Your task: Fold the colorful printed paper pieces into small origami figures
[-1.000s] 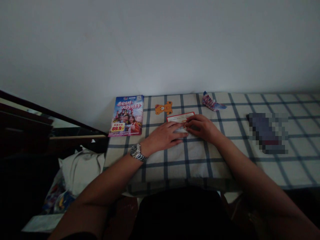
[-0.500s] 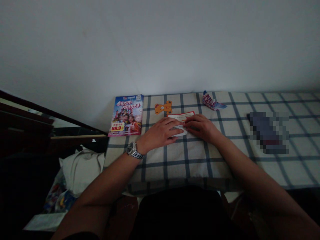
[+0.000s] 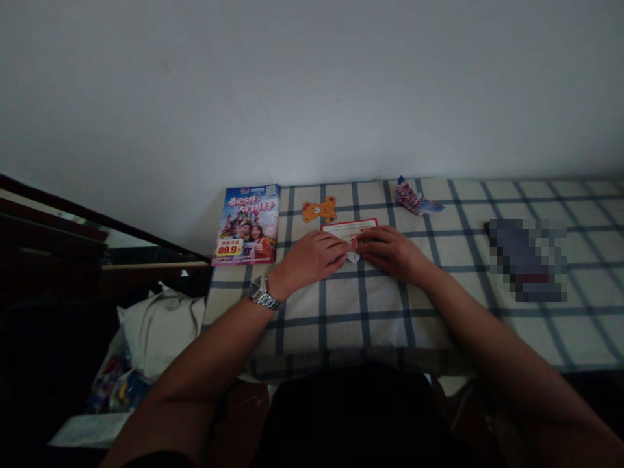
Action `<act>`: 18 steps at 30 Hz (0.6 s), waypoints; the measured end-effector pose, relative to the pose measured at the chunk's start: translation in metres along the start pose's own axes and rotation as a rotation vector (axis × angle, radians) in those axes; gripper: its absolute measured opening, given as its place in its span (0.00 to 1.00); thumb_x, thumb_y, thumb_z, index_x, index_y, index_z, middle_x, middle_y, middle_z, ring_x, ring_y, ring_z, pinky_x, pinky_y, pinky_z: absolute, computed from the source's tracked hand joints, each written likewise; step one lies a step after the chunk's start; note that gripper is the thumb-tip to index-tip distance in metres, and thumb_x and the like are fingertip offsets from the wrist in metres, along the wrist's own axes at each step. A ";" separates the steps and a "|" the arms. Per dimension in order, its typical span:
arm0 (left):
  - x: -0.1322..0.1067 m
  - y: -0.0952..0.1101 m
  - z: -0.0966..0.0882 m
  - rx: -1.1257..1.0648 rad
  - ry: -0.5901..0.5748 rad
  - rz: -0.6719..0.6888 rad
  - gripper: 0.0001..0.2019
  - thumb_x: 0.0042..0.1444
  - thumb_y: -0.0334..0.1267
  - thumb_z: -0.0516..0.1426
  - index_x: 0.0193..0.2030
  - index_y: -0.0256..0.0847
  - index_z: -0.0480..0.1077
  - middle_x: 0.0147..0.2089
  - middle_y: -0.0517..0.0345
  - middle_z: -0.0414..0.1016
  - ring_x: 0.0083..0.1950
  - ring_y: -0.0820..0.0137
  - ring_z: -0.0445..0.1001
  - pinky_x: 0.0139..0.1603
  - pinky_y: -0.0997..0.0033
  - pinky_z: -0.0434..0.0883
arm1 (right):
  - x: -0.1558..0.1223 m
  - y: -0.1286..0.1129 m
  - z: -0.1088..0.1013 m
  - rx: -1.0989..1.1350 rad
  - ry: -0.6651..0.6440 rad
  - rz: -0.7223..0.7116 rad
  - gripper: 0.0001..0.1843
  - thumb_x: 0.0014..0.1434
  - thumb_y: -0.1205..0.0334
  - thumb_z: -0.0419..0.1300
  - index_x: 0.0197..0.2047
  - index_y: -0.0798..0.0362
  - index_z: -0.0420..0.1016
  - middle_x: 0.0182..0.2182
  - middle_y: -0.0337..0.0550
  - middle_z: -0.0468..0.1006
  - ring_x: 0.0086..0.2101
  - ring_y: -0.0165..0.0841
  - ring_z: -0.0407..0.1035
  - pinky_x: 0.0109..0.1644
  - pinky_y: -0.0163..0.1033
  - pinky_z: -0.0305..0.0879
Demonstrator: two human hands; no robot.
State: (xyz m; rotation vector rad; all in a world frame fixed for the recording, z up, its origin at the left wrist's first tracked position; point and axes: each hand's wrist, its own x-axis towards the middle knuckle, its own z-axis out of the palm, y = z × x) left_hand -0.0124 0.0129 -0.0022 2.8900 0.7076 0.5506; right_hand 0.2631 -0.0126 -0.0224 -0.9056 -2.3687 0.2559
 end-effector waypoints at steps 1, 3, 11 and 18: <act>0.000 0.000 0.001 -0.001 0.012 -0.014 0.13 0.74 0.39 0.56 0.61 0.43 0.73 0.57 0.53 0.81 0.56 0.61 0.79 0.60 0.55 0.76 | 0.000 -0.001 0.000 0.005 -0.003 -0.003 0.12 0.72 0.62 0.62 0.54 0.46 0.82 0.56 0.49 0.82 0.57 0.45 0.75 0.62 0.58 0.73; -0.001 -0.001 0.002 -0.019 0.036 -0.043 0.14 0.74 0.39 0.56 0.62 0.43 0.72 0.57 0.52 0.80 0.57 0.60 0.78 0.59 0.55 0.77 | 0.001 -0.002 0.000 0.018 -0.016 -0.001 0.13 0.72 0.62 0.61 0.56 0.45 0.82 0.57 0.49 0.82 0.58 0.45 0.75 0.63 0.59 0.72; 0.000 -0.002 0.006 -0.058 0.110 -0.176 0.18 0.73 0.43 0.56 0.66 0.43 0.68 0.60 0.47 0.74 0.61 0.58 0.74 0.64 0.52 0.74 | 0.000 -0.003 0.002 0.028 -0.053 0.003 0.16 0.70 0.63 0.63 0.58 0.44 0.82 0.60 0.50 0.80 0.60 0.47 0.73 0.65 0.61 0.71; 0.002 -0.001 0.012 -0.009 0.092 -0.257 0.19 0.72 0.44 0.58 0.66 0.44 0.69 0.60 0.48 0.75 0.60 0.55 0.73 0.63 0.50 0.72 | 0.001 -0.006 0.002 0.027 -0.053 -0.006 0.16 0.69 0.63 0.63 0.58 0.43 0.82 0.60 0.49 0.80 0.60 0.47 0.74 0.65 0.62 0.71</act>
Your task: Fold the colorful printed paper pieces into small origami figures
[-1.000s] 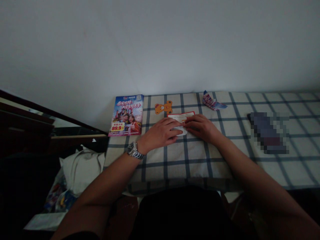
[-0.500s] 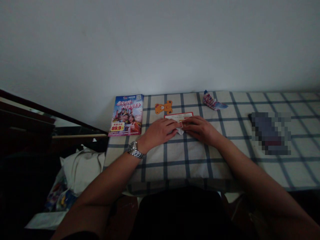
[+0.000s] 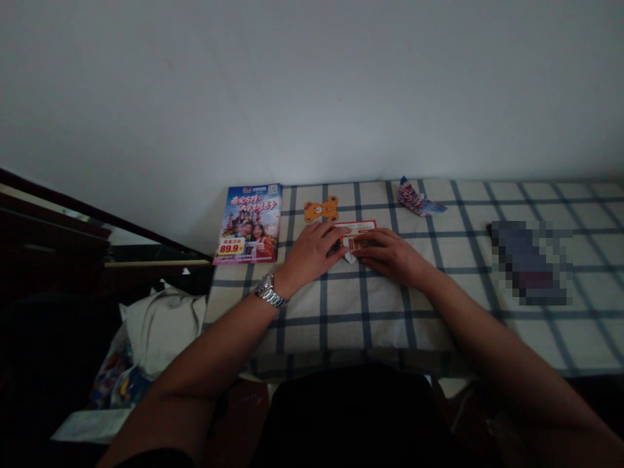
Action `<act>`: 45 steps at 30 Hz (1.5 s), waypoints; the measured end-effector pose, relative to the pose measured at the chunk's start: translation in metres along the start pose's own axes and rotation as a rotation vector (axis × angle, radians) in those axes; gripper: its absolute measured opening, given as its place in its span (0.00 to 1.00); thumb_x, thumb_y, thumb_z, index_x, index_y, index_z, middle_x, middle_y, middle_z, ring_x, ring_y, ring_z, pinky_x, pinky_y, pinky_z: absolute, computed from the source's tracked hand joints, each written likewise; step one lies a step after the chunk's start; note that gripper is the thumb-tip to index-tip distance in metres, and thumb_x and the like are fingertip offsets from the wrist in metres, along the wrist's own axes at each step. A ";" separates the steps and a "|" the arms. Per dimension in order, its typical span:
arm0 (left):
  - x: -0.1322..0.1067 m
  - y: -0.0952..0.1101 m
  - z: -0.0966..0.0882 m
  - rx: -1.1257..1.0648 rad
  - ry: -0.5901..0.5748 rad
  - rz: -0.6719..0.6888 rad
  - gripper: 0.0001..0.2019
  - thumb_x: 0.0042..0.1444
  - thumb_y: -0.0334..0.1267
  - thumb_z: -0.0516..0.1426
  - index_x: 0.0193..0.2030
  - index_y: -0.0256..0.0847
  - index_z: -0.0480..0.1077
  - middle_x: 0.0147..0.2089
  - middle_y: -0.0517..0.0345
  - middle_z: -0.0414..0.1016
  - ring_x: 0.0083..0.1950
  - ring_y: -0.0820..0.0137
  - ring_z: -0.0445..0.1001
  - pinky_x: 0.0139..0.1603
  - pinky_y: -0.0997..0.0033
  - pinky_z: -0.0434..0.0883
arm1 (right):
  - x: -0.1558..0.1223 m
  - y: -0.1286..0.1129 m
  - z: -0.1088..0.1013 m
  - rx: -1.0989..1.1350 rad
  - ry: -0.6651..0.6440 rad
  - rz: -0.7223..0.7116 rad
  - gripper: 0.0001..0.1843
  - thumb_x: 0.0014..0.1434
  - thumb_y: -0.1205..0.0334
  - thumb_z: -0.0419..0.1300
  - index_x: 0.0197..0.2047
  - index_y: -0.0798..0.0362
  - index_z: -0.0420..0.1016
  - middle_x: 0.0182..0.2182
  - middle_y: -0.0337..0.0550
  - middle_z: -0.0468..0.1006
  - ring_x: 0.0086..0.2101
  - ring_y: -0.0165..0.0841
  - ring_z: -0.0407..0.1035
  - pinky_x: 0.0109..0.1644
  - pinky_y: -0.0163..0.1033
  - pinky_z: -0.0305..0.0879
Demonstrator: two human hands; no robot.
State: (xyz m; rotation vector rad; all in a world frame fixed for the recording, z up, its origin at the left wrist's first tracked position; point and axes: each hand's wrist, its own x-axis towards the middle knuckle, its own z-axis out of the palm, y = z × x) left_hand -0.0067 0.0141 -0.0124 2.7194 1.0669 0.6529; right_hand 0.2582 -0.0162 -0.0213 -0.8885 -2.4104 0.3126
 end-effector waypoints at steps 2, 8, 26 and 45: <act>0.000 0.000 0.002 -0.007 0.003 -0.014 0.18 0.72 0.43 0.58 0.66 0.44 0.69 0.60 0.48 0.75 0.60 0.56 0.73 0.63 0.51 0.72 | 0.000 -0.001 0.000 -0.005 -0.008 0.000 0.15 0.70 0.63 0.62 0.57 0.43 0.82 0.60 0.49 0.80 0.61 0.47 0.73 0.65 0.62 0.71; 0.002 -0.001 0.005 -0.006 0.009 -0.046 0.18 0.71 0.43 0.60 0.65 0.44 0.70 0.58 0.49 0.74 0.58 0.57 0.73 0.61 0.52 0.72 | 0.001 -0.002 -0.001 -0.012 -0.012 -0.020 0.14 0.70 0.62 0.62 0.56 0.46 0.82 0.60 0.51 0.80 0.60 0.47 0.73 0.65 0.61 0.71; 0.007 0.006 0.006 -0.019 0.039 -0.125 0.16 0.70 0.42 0.61 0.62 0.44 0.72 0.55 0.49 0.72 0.57 0.56 0.73 0.61 0.51 0.74 | 0.000 -0.004 -0.002 -0.007 -0.047 0.000 0.20 0.67 0.58 0.66 0.61 0.41 0.80 0.61 0.51 0.77 0.61 0.51 0.70 0.65 0.65 0.70; 0.009 0.009 0.006 -0.027 0.041 -0.175 0.15 0.69 0.40 0.61 0.61 0.44 0.73 0.53 0.49 0.72 0.56 0.56 0.73 0.60 0.51 0.73 | 0.000 -0.005 -0.003 -0.016 -0.052 -0.007 0.18 0.69 0.58 0.65 0.60 0.42 0.81 0.63 0.51 0.76 0.63 0.50 0.70 0.66 0.64 0.69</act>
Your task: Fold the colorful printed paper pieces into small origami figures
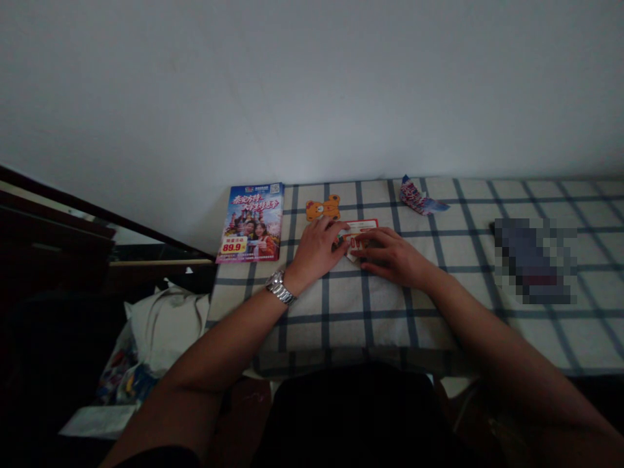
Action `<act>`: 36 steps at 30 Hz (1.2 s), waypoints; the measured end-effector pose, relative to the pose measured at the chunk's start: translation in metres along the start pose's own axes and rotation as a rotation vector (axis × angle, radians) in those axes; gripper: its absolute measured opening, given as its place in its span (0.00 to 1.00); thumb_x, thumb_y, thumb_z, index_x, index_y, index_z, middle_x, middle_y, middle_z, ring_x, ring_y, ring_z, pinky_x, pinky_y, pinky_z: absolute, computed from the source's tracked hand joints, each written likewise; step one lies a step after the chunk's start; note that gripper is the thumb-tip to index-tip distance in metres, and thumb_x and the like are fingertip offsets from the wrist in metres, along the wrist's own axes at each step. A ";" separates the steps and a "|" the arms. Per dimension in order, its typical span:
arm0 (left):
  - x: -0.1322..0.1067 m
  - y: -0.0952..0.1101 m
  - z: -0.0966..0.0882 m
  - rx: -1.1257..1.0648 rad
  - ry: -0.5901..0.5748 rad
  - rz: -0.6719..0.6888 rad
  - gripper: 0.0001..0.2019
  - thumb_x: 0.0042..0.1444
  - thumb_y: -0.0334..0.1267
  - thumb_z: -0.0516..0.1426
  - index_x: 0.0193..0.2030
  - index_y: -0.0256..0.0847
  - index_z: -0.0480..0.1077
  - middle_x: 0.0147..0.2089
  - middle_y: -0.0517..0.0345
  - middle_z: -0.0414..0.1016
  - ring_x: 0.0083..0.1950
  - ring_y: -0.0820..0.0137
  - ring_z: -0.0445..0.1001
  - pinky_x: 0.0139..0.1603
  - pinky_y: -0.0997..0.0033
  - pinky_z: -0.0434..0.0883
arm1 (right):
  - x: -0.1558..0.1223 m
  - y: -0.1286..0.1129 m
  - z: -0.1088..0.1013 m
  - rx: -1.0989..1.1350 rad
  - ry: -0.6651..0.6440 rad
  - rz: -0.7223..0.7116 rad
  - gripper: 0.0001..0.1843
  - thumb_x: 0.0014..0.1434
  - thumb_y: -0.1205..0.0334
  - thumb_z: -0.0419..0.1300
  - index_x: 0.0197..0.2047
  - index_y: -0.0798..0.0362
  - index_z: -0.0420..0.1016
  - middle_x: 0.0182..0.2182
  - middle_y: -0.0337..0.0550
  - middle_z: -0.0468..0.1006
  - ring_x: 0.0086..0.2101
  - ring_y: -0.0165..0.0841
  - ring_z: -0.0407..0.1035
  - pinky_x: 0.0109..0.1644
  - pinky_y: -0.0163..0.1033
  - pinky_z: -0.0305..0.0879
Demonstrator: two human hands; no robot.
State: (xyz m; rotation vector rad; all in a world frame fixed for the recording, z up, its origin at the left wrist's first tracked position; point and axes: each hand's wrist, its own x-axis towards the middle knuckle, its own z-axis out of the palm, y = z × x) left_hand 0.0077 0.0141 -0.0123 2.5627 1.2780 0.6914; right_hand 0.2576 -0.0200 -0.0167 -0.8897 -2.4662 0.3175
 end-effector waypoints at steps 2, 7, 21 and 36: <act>0.000 0.000 0.000 -0.004 -0.003 -0.005 0.15 0.69 0.40 0.61 0.61 0.44 0.73 0.53 0.49 0.72 0.56 0.56 0.72 0.60 0.51 0.73 | 0.000 0.000 0.000 0.000 0.004 -0.002 0.17 0.69 0.57 0.64 0.59 0.43 0.81 0.63 0.51 0.77 0.63 0.49 0.70 0.66 0.64 0.69; 0.000 0.001 0.000 0.016 -0.009 -0.006 0.15 0.69 0.40 0.61 0.61 0.45 0.72 0.53 0.49 0.71 0.56 0.55 0.72 0.59 0.50 0.73 | -0.001 0.000 -0.001 0.001 -0.015 -0.007 0.17 0.69 0.58 0.64 0.59 0.42 0.81 0.63 0.50 0.76 0.64 0.50 0.69 0.67 0.64 0.68; 0.001 0.003 0.002 0.034 -0.007 -0.024 0.15 0.68 0.40 0.61 0.60 0.44 0.72 0.54 0.50 0.72 0.56 0.55 0.72 0.59 0.53 0.72 | 0.001 -0.003 0.006 -0.067 0.007 0.046 0.24 0.71 0.57 0.61 0.68 0.50 0.74 0.63 0.52 0.77 0.62 0.51 0.70 0.67 0.63 0.70; -0.009 0.010 -0.010 0.167 0.007 0.135 0.10 0.72 0.43 0.58 0.47 0.39 0.77 0.60 0.48 0.73 0.57 0.57 0.73 0.59 0.53 0.74 | 0.003 -0.003 0.004 -0.086 0.004 0.021 0.21 0.72 0.61 0.60 0.66 0.50 0.76 0.63 0.49 0.79 0.63 0.49 0.70 0.68 0.62 0.70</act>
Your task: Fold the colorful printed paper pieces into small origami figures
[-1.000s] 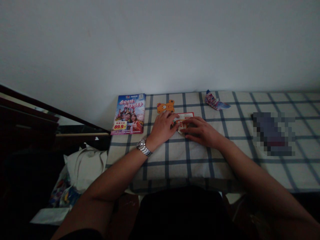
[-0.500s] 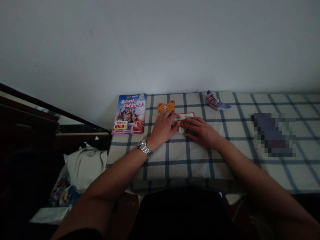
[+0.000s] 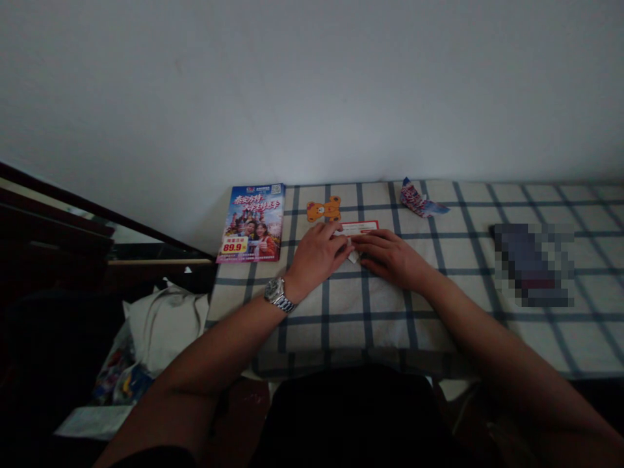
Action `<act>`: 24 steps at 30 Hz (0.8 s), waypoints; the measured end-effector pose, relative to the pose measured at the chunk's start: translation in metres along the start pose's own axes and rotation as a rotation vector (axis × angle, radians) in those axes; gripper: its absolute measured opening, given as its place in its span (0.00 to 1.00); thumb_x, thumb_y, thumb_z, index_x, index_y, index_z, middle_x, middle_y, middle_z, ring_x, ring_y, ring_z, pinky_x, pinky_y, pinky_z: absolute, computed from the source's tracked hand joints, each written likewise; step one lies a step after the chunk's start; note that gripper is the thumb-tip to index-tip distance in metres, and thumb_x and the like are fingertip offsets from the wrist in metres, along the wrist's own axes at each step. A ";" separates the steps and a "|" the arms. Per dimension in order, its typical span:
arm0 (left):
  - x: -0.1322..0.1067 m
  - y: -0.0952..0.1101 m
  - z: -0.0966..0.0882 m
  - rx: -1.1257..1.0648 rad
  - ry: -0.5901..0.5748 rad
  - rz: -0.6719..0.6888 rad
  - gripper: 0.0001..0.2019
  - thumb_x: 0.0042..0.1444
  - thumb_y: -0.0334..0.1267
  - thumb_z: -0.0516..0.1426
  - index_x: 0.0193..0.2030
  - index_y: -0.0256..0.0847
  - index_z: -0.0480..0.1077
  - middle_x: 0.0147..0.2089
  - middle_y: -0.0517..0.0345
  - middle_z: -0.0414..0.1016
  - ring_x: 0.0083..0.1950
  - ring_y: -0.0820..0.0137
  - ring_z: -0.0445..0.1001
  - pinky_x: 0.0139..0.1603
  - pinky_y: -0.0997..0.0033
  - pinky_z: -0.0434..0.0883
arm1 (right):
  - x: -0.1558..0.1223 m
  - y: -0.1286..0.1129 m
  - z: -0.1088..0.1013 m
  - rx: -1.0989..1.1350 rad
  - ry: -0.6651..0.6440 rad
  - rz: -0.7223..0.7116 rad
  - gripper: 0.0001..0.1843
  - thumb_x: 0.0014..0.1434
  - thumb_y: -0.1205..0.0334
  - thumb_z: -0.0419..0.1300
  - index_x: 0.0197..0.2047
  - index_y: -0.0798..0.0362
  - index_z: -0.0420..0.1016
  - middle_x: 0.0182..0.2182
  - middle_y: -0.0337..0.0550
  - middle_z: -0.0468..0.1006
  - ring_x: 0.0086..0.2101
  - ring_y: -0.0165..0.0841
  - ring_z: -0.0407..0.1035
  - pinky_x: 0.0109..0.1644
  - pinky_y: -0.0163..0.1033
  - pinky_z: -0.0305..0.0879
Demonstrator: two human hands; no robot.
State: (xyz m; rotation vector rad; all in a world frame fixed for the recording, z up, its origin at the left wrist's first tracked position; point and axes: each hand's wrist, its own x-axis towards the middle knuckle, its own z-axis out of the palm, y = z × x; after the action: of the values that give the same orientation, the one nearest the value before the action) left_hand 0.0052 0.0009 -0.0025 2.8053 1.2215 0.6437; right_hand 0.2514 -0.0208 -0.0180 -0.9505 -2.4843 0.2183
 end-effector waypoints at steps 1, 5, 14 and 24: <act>-0.001 0.002 -0.002 0.017 -0.015 0.030 0.11 0.72 0.43 0.57 0.47 0.39 0.77 0.59 0.47 0.74 0.59 0.56 0.72 0.61 0.52 0.73 | 0.000 0.000 0.000 0.004 0.003 -0.001 0.20 0.72 0.61 0.60 0.65 0.50 0.76 0.62 0.49 0.79 0.62 0.49 0.71 0.68 0.61 0.70; -0.005 0.006 -0.006 0.022 -0.069 0.076 0.13 0.73 0.44 0.57 0.49 0.37 0.76 0.52 0.49 0.77 0.55 0.58 0.75 0.60 0.54 0.74 | -0.001 0.001 0.001 0.004 0.019 0.000 0.20 0.72 0.60 0.60 0.65 0.52 0.76 0.61 0.50 0.80 0.62 0.48 0.72 0.69 0.60 0.70; -0.007 0.010 -0.011 0.039 -0.116 0.121 0.18 0.73 0.44 0.57 0.63 0.38 0.72 0.61 0.47 0.74 0.60 0.57 0.73 0.62 0.54 0.75 | -0.004 0.004 -0.005 0.018 0.016 0.056 0.21 0.72 0.61 0.59 0.66 0.50 0.75 0.63 0.53 0.77 0.61 0.48 0.72 0.66 0.60 0.72; -0.008 0.014 -0.013 0.023 -0.147 0.091 0.21 0.72 0.43 0.58 0.67 0.37 0.68 0.63 0.46 0.71 0.64 0.55 0.69 0.67 0.52 0.73 | -0.002 0.004 -0.002 -0.015 0.048 0.060 0.20 0.71 0.62 0.60 0.64 0.53 0.77 0.61 0.54 0.79 0.61 0.49 0.71 0.67 0.60 0.71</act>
State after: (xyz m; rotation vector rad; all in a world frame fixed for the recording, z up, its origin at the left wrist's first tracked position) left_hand 0.0055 -0.0168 0.0085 2.8814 1.0894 0.4197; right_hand 0.2559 -0.0190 -0.0179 -1.0250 -2.4192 0.1934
